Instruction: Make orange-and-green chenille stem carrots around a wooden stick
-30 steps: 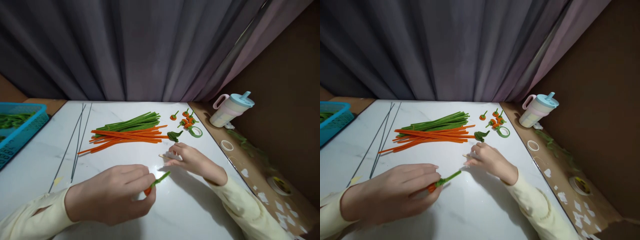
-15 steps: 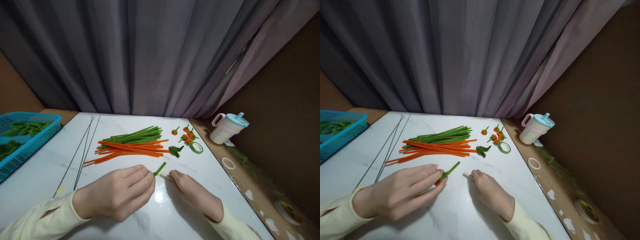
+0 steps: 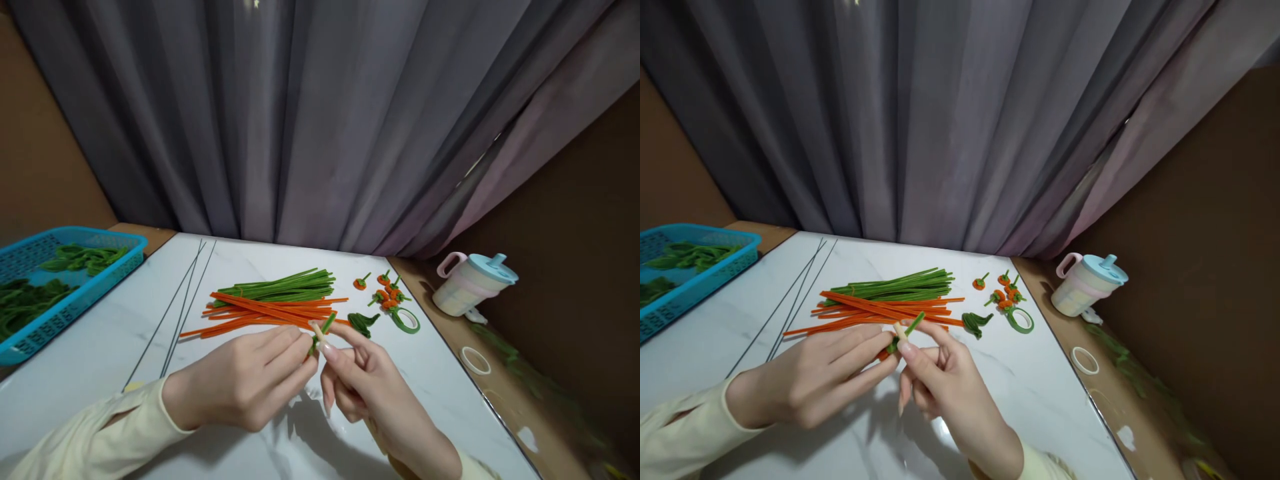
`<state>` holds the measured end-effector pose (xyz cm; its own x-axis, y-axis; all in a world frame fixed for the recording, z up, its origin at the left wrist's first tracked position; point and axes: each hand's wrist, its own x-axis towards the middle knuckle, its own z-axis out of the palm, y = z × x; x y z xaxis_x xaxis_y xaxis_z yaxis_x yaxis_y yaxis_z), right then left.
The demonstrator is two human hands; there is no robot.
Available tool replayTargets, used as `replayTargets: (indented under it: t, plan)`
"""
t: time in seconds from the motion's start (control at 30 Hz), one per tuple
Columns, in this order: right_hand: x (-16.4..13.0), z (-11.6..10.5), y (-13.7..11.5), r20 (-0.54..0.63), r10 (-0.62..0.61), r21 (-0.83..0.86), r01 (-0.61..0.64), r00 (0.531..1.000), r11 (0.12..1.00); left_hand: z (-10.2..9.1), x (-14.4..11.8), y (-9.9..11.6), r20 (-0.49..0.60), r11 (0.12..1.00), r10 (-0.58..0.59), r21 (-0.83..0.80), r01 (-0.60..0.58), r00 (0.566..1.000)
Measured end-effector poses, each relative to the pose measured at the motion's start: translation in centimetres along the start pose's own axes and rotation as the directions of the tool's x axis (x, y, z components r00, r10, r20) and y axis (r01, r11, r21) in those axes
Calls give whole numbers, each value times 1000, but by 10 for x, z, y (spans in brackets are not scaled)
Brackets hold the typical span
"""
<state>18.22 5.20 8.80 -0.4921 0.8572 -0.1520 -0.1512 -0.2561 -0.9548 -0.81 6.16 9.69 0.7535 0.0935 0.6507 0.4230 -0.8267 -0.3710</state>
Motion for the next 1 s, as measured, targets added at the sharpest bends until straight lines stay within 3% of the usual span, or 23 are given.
replayTargets:
  t: [0.67,1.0]
  plan:
    - [4,10,13,-41,-87,-1,87,995,996,13,-11,3,28,999,48,-14,-48,998]
    - [4,7,11,-12,-154,-108,152,988,982,10,-9,1,-8,998,21,-54,-22,1000]
